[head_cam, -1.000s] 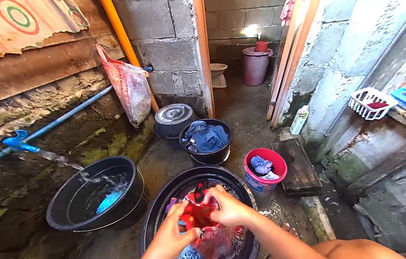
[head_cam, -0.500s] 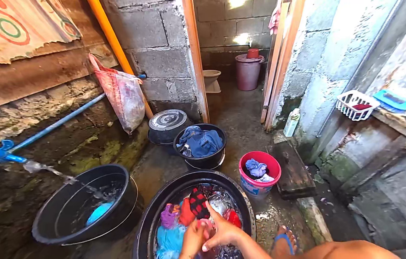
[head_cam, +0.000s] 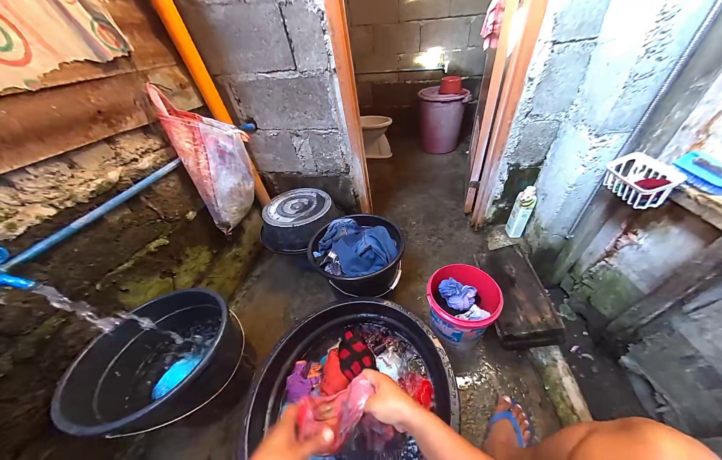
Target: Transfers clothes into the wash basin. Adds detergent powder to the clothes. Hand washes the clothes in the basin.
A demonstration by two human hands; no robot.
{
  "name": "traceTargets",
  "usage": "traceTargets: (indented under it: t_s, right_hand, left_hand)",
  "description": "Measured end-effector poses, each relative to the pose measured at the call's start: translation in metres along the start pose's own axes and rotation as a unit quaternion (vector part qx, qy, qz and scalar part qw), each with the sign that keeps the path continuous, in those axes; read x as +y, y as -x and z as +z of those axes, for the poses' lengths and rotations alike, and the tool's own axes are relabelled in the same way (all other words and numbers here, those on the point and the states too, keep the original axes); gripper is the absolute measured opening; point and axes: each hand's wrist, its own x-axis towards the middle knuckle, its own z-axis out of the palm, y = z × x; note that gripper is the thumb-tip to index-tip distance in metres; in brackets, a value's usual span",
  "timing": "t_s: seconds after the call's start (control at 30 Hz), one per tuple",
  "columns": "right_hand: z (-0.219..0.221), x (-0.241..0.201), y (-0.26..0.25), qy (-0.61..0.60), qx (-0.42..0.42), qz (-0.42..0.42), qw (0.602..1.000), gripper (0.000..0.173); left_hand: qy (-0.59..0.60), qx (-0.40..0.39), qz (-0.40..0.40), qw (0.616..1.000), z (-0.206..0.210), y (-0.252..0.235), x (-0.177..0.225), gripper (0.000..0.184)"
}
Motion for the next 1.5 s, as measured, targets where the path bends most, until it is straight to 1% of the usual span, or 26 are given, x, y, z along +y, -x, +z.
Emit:
traceTargets:
  t_s: [0.07,0.1,0.13,0.17,0.23,0.3,0.33,0.4,0.47,0.5,0.53,0.57,0.63,0.7,0.73,0.77,0.83,0.87,0.93,1.0,1.03,1.13,1.27,1.37,1.43,1.5]
  right_hand:
    - [0.01,-0.023,0.005,-0.001,-0.026,-0.023,0.999,0.046]
    - [0.013,-0.035,0.008,-0.019,-0.038,-0.036,0.998,0.046]
    - [0.016,-0.043,0.012,-0.05,-0.048,-0.053,0.996,0.046]
    - [0.017,-0.047,0.016,-0.097,-0.055,-0.074,0.991,0.044]
    - [0.012,-0.041,0.02,-0.213,-0.047,-0.116,0.969,0.044]
    - [-0.006,-0.026,0.026,-0.288,-0.01,-0.118,0.95,0.047]
    - [-0.018,-0.013,0.028,-0.289,0.015,-0.099,0.952,0.052]
    - [-0.041,0.017,0.027,-0.204,0.052,-0.011,0.978,0.066]
    - [-0.045,0.043,0.024,-0.208,0.029,0.087,0.974,0.081]
    - [-0.037,0.052,0.023,-0.271,0.001,0.107,0.957,0.076]
    - [-0.026,0.058,0.022,-0.337,-0.03,0.122,0.933,0.062]
    - [-0.013,0.058,0.02,-0.393,-0.047,0.139,0.908,0.06]
    - [0.011,0.043,0.015,-0.498,-0.027,0.152,0.854,0.073]
    - [0.021,0.044,0.003,-0.577,-0.003,0.17,0.799,0.067]
    - [0.025,0.048,-0.003,-0.591,0.0,0.188,0.785,0.063]
    - [0.028,0.049,-0.008,-0.59,0.005,0.198,0.783,0.059]
    - [0.035,0.032,-0.014,-0.573,0.037,0.19,0.796,0.052]
    - [0.04,0.019,-0.011,-0.555,0.073,0.171,0.811,0.046]
    - [0.051,-0.002,-0.007,-0.476,0.148,0.097,0.862,0.032]
    - [0.055,-0.008,-0.01,-0.306,0.201,-0.016,0.93,0.023]
    - [0.054,-0.004,-0.014,-0.198,0.211,-0.076,0.954,0.021]
    - [0.045,-0.002,-0.012,0.104,0.171,-0.177,0.964,0.031]
    - [0.036,0.005,0.001,0.284,0.045,-0.186,0.939,0.031]
    - [0.022,0.023,0.01,0.285,0.022,-0.185,0.94,0.03]
    - [-0.002,0.029,0.013,0.228,0.055,-0.121,0.965,0.03]
    - [-0.043,0.019,0.014,0.183,0.131,-0.031,0.974,0.038]
  left_hand:
    - [-0.053,-0.051,-0.048,0.996,0.043,-0.021,-0.036,0.104]
    - [-0.043,-0.03,-0.041,0.998,0.062,-0.03,-0.048,0.124]
    - [0.005,0.016,0.002,1.0,0.079,-0.039,-0.059,0.129]
    - [0.075,0.07,0.049,0.994,0.093,-0.047,-0.067,0.116]
    - [0.208,0.146,0.102,0.962,0.106,-0.056,-0.065,0.07]
    - [0.25,0.156,0.123,0.948,0.098,-0.063,-0.054,0.055]
    - [0.243,0.151,0.127,0.95,0.091,-0.064,-0.047,0.059]
    - [0.206,0.134,0.144,0.959,0.078,-0.063,-0.028,0.082]
    - [0.148,0.102,0.166,0.97,0.076,-0.058,-0.007,0.09]
    - [0.109,0.067,0.19,0.974,0.079,-0.055,0.002,0.087]
    - [0.064,0.025,0.22,0.973,0.084,-0.05,0.009,0.081]
    - [0.028,-0.017,0.245,0.969,0.09,-0.046,0.015,0.074]
    - [0.03,-0.065,0.274,0.959,0.098,-0.039,0.018,0.06]
    - [0.129,-0.044,0.292,0.947,0.102,-0.037,0.001,0.049]
    - [0.18,-0.012,0.3,0.937,0.103,-0.039,-0.012,0.05]
    - [0.196,0.034,0.301,0.933,0.102,-0.041,-0.023,0.063]
    - [0.144,0.147,0.282,0.937,0.102,-0.045,-0.031,0.087]
    - [0.143,0.202,0.261,0.933,0.106,-0.047,-0.032,0.089]
    - [0.238,0.3,0.209,0.9,0.119,-0.05,-0.032,0.069]
    - [0.356,0.349,0.142,0.855,0.127,-0.054,-0.025,0.037]
    - [0.406,0.349,0.097,0.839,0.131,-0.054,-0.023,0.031]
    - [0.507,0.243,-0.04,0.826,0.132,-0.048,-0.025,0.041]
    - [0.536,0.054,-0.133,0.832,0.134,-0.036,-0.041,0.048]
    - [0.503,-0.038,-0.196,0.841,0.139,-0.034,-0.042,0.042]
    - [0.46,-0.121,-0.215,0.853,0.13,-0.038,-0.037,0.048]
    - [0.378,-0.19,-0.17,0.89,0.117,-0.045,-0.044,0.05]
